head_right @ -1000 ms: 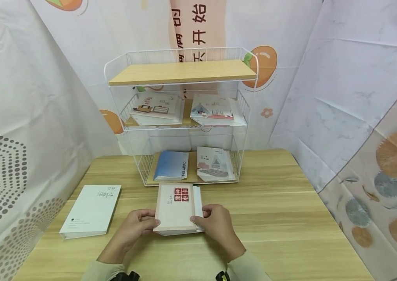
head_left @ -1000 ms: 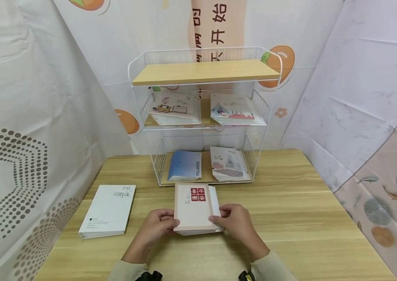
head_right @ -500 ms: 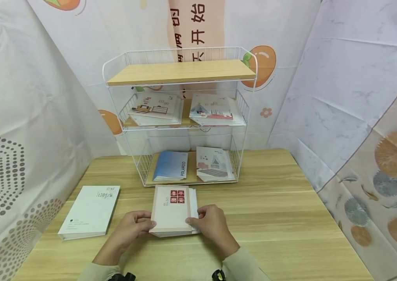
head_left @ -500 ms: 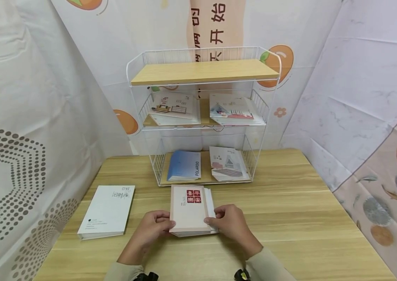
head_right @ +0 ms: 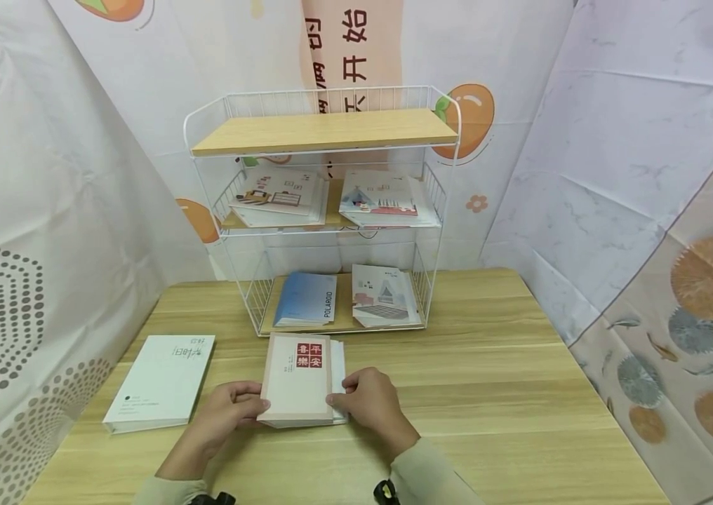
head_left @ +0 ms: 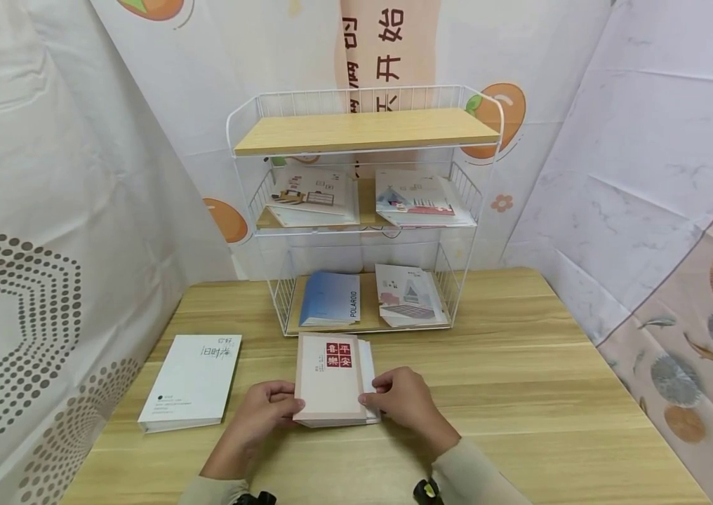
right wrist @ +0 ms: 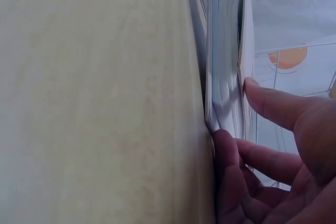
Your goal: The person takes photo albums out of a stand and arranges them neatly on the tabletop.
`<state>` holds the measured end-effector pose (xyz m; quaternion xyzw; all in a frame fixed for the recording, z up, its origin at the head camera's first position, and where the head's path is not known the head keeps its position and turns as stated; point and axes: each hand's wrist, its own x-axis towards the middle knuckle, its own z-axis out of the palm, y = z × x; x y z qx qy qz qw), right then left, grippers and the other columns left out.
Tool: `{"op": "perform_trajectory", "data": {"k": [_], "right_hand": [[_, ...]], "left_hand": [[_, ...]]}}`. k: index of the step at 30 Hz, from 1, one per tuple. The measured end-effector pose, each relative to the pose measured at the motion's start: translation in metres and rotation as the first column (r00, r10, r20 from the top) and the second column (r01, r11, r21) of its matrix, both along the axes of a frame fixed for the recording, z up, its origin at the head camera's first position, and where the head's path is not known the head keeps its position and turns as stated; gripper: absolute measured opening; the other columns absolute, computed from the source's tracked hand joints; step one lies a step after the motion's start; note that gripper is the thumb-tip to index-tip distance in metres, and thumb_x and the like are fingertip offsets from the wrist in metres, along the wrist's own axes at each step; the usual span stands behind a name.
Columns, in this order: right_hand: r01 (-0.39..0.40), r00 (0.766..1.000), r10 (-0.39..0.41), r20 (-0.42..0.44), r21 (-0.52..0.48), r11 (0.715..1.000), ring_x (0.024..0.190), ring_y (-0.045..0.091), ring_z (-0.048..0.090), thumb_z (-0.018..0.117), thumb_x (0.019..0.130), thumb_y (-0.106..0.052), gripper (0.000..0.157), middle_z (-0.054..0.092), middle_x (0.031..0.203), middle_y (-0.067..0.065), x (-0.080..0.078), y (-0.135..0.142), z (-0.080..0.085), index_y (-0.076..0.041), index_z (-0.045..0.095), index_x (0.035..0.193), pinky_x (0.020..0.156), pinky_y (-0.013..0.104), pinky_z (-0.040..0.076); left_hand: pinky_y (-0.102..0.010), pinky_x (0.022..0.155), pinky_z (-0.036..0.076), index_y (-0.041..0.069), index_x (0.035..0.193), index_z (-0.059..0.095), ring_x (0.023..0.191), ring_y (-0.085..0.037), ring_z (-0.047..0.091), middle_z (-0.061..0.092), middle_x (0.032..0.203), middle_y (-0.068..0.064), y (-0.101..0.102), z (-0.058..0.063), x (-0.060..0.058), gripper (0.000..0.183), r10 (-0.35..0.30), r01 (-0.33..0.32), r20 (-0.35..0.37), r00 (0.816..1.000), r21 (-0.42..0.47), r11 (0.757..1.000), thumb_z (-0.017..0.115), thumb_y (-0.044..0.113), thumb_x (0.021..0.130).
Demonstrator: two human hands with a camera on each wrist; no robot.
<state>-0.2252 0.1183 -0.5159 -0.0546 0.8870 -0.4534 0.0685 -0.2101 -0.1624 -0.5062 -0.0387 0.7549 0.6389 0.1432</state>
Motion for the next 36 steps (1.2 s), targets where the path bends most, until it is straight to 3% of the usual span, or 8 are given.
{"op": "perform_trajectory", "data": {"k": [13,23,30,36], "right_hand": [[0.000,0.999,0.002,-0.032,0.070,0.998,0.068,0.009,0.055,0.084,0.069,-0.040,0.040,0.061,0.073,-0.010,-0.003,-0.020,0.000,-0.010,0.074,0.094,0.060,0.026,0.046],[0.004,1.000,-0.001,-0.026,0.088,0.996,0.069,0.007,0.056,0.084,0.067,-0.042,0.038,0.062,0.072,-0.014,-0.004,-0.030,0.002,-0.015,0.075,0.091,0.061,0.027,0.046],[0.003,1.000,-0.001,-0.023,0.087,0.996,0.068,0.005,0.055,0.084,0.067,-0.042,0.036,0.061,0.072,-0.015,-0.005,-0.038,0.000,-0.017,0.075,0.090,0.059,0.026,0.045],[0.015,1.000,-0.013,-0.025,0.084,0.996,0.067,0.005,0.055,0.085,0.066,-0.041,0.034,0.061,0.071,-0.015,-0.006,-0.047,0.000,-0.017,0.075,0.088,0.058,0.025,0.044]], "left_hand": [[-0.039,0.067,0.058,-0.009,0.114,0.059,0.082,-0.024,0.068,0.070,0.096,-0.016,-0.013,-0.002,0.001,0.042,0.104,-0.102,0.027,0.994,-0.065,0.993,0.073,0.007,0.078],[-0.041,0.068,0.057,-0.010,0.115,0.059,0.080,-0.024,0.068,0.070,0.096,-0.017,-0.026,-0.011,0.002,0.040,0.126,-0.121,0.025,0.992,-0.137,0.983,0.071,0.005,0.079],[-0.038,0.066,0.058,-0.008,0.112,0.061,0.080,-0.024,0.069,0.071,0.094,-0.015,-0.033,-0.007,0.004,0.039,0.116,-0.113,0.004,0.993,-0.168,0.979,0.073,0.008,0.078],[-0.033,0.065,0.057,-0.005,0.111,0.063,0.079,-0.022,0.069,0.072,0.092,-0.012,-0.038,-0.004,0.005,0.037,0.148,-0.144,0.002,0.989,-0.221,0.965,0.074,0.009,0.078]]}}
